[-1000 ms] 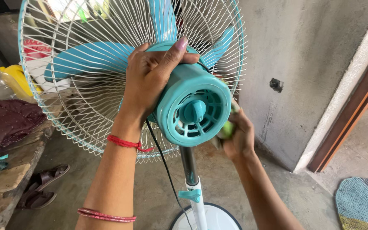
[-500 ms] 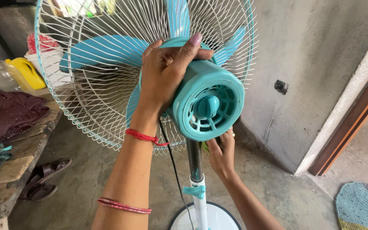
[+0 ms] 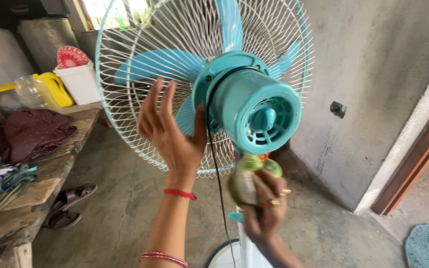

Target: The person wipes the front grill and blades of a standing fan using a green cloth. They hold the fan steady with one hand while cleaning the metal cage and plastic blades with the other.

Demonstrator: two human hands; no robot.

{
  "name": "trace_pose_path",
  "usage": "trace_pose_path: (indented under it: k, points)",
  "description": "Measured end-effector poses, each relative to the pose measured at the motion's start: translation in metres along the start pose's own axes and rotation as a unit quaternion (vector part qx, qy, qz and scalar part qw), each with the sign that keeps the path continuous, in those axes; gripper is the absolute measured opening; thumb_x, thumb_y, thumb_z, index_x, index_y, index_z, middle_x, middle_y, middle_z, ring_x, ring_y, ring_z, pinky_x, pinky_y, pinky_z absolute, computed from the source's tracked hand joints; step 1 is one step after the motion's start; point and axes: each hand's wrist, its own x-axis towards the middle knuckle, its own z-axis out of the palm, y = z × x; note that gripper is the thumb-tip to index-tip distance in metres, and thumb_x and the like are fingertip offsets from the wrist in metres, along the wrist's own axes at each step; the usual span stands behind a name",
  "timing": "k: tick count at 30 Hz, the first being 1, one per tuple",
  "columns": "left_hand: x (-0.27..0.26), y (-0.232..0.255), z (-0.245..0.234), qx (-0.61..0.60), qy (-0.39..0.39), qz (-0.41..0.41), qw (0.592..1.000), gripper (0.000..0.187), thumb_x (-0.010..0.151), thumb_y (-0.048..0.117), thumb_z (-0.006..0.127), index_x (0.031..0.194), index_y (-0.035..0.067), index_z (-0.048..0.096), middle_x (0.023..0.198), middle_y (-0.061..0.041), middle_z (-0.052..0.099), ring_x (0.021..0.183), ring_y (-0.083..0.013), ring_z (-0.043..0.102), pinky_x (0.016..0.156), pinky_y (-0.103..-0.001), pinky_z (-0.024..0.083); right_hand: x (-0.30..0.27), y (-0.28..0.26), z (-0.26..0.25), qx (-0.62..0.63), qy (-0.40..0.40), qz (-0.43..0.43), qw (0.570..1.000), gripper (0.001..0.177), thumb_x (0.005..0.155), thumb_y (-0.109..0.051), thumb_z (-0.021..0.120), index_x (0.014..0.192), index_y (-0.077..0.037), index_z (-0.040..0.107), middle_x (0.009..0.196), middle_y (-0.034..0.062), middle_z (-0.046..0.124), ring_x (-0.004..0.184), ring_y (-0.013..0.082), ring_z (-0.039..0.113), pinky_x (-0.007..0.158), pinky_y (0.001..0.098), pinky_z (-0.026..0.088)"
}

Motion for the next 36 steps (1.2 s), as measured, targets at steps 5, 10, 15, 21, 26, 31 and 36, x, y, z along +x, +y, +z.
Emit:
trace_pose_path:
  k: [5, 10, 15, 21, 26, 31, 36]
  points:
    - [-0.032, -0.034, -0.02, 0.086, 0.07, -0.152, 0.982, 0.119, 0.085, 0.065, 0.08, 0.167, 0.017, 0.009, 0.176, -0.011, 0.004, 0.161, -0.0368, 0.008, 0.128, -0.068, 0.007, 0.021, -0.042, 0.047, -0.112, -0.059, -0.003, 0.992, 0.059, 0.075, 0.002, 0.061, 0.134, -0.003, 0.065, 0.138, 0.0182, 0.058, 0.123, 0.0429, 0.058, 0.105, 0.0506, 0.048]
    - [-0.045, -0.072, -0.033, -0.086, 0.01, -0.38, 0.921, 0.147, 0.07, 0.068, 0.084, 0.16, 0.004, -0.013, 0.168, -0.024, -0.011, 0.154, -0.0421, 0.0, 0.11, -0.073, -0.003, 0.035, -0.039, 0.073, -0.23, -0.021, -0.017, 0.973, 0.059, 0.078, 0.0, 0.062, 0.136, -0.004, 0.062, 0.139, 0.0155, 0.055, 0.125, 0.041, 0.051, 0.111, 0.0549, 0.041]
    - [-0.061, -0.089, -0.025, -0.254, -0.031, -0.46, 0.85, 0.125, 0.068, 0.058, 0.087, 0.16, 0.007, 0.02, 0.154, -0.02, 0.03, 0.141, -0.035, 0.031, 0.113, -0.052, 0.032, 0.029, -0.031, 0.104, -0.261, -0.08, 0.009, 0.962, 0.061, 0.075, -0.009, 0.067, 0.134, 0.004, 0.059, 0.14, 0.0214, 0.052, 0.122, 0.046, 0.048, 0.105, 0.0552, 0.039]
    - [-0.065, -0.096, -0.026, -0.254, -0.029, -0.474, 0.843, 0.112, 0.066, 0.055, 0.089, 0.151, 0.002, 0.037, 0.132, -0.015, 0.048, 0.127, -0.0274, 0.048, 0.104, -0.042, 0.046, 0.02, -0.025, 0.107, -0.294, -0.125, 0.02, 0.947, 0.064, 0.071, -0.016, 0.07, 0.132, 0.001, 0.06, 0.134, 0.022, 0.054, 0.119, 0.0465, 0.049, 0.105, 0.0568, 0.039]
    - [-0.067, -0.096, -0.025, -0.257, -0.034, -0.475, 0.841, 0.115, 0.066, 0.055, 0.089, 0.151, 0.0, 0.034, 0.134, -0.016, 0.046, 0.132, -0.0287, 0.046, 0.107, -0.042, 0.043, -0.001, -0.022, 0.106, -0.258, -0.131, 0.017, 0.957, 0.058, 0.079, -0.014, 0.069, 0.134, 0.003, 0.06, 0.132, 0.0218, 0.054, 0.115, 0.0452, 0.05, 0.1, 0.054, 0.041]
    - [-0.063, -0.096, -0.031, -0.252, -0.055, -0.502, 0.825, 0.119, 0.062, 0.057, 0.089, 0.151, 0.0, 0.032, 0.137, -0.017, 0.048, 0.133, -0.0301, 0.049, 0.108, -0.043, 0.045, -0.035, -0.014, 0.103, -0.197, -0.187, 0.059, 0.961, 0.043, 0.085, -0.009, 0.068, 0.125, 0.002, 0.064, 0.128, 0.0226, 0.055, 0.113, 0.0427, 0.054, 0.093, 0.053, 0.044]
    - [-0.057, -0.103, -0.032, -0.278, -0.081, -0.486, 0.824, 0.126, 0.059, 0.06, 0.09, 0.151, -0.002, 0.028, 0.147, -0.021, 0.047, 0.138, -0.0329, 0.049, 0.114, -0.045, 0.041, -0.045, -0.05, 0.08, -0.053, -0.176, 0.058, 0.981, 0.053, 0.072, -0.006, 0.065, 0.124, -0.009, 0.071, 0.123, 0.0135, 0.063, 0.106, 0.039, 0.062, 0.091, 0.0483, 0.051]
